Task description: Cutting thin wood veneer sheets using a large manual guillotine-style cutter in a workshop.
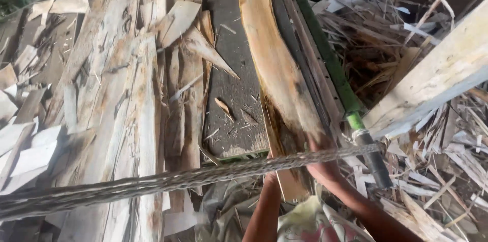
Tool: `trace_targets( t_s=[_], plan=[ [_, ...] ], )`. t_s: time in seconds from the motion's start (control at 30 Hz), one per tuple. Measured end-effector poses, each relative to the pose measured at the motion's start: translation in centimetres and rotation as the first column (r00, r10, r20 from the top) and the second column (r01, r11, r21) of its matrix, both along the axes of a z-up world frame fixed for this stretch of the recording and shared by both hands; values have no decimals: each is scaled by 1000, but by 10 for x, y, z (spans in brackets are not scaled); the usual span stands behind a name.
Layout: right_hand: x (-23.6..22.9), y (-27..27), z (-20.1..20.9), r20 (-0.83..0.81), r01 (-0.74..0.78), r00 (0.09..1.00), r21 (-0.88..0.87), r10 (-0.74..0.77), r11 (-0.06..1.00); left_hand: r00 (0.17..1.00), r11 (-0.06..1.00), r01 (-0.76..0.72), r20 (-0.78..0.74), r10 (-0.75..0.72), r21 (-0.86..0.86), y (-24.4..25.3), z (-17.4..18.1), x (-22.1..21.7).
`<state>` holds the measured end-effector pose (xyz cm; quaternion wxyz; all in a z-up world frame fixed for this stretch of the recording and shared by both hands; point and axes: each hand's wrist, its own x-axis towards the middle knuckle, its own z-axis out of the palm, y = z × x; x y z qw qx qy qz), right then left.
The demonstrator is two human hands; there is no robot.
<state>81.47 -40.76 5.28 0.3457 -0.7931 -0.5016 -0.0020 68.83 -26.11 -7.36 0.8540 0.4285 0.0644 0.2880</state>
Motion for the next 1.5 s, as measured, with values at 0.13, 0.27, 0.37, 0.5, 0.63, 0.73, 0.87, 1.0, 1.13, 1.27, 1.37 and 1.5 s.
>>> trace_targets(
  t_s=[0.13,0.27,0.37,0.5,0.63,0.73,0.87,1.0,1.13,1.27,1.37,1.5],
  plan=[
    [40,-65,-46,66,172,984,-130,-164,977,968,993,77,247,-53,-90,-6,-10,-3],
    [97,-106,-205,-471,69,741,-655,-478,752,998,696,-41,-56,1,-717,-4,53,-6],
    [122,-130,-342,-773,4,482,-470,-414,883,664,798,-377,-738,-122,-471,-2,28,-24],
    [120,-129,-295,-909,31,416,-10,-22,999,801,893,-61,-512,311,446,27,-56,-15],
    [88,-130,-182,-802,-23,594,72,72,997,666,419,300,-502,551,857,26,-69,-10],
    [106,-137,-234,-805,-69,581,-193,-117,979,441,539,477,-720,536,694,27,-59,-5],
    [115,-107,-105,-982,242,163,-51,-92,969,573,942,-81,-758,312,327,7,21,4],
    [104,-129,61,-725,-100,51,680,687,726,700,921,-154,-619,357,357,2,92,5],
    [110,-134,51,-984,38,121,-125,-129,991,739,934,-188,-583,338,303,5,68,7],
    [98,-115,114,-976,-2,179,-130,-127,992,656,918,-120,-664,359,378,-8,77,-1],
    [103,-116,133,-963,29,218,-158,-160,987,621,944,-110,-720,309,310,-18,85,-1],
    [101,-113,162,-960,58,238,-136,-146,989,615,952,-109,-732,292,288,-25,67,17]
  ],
)
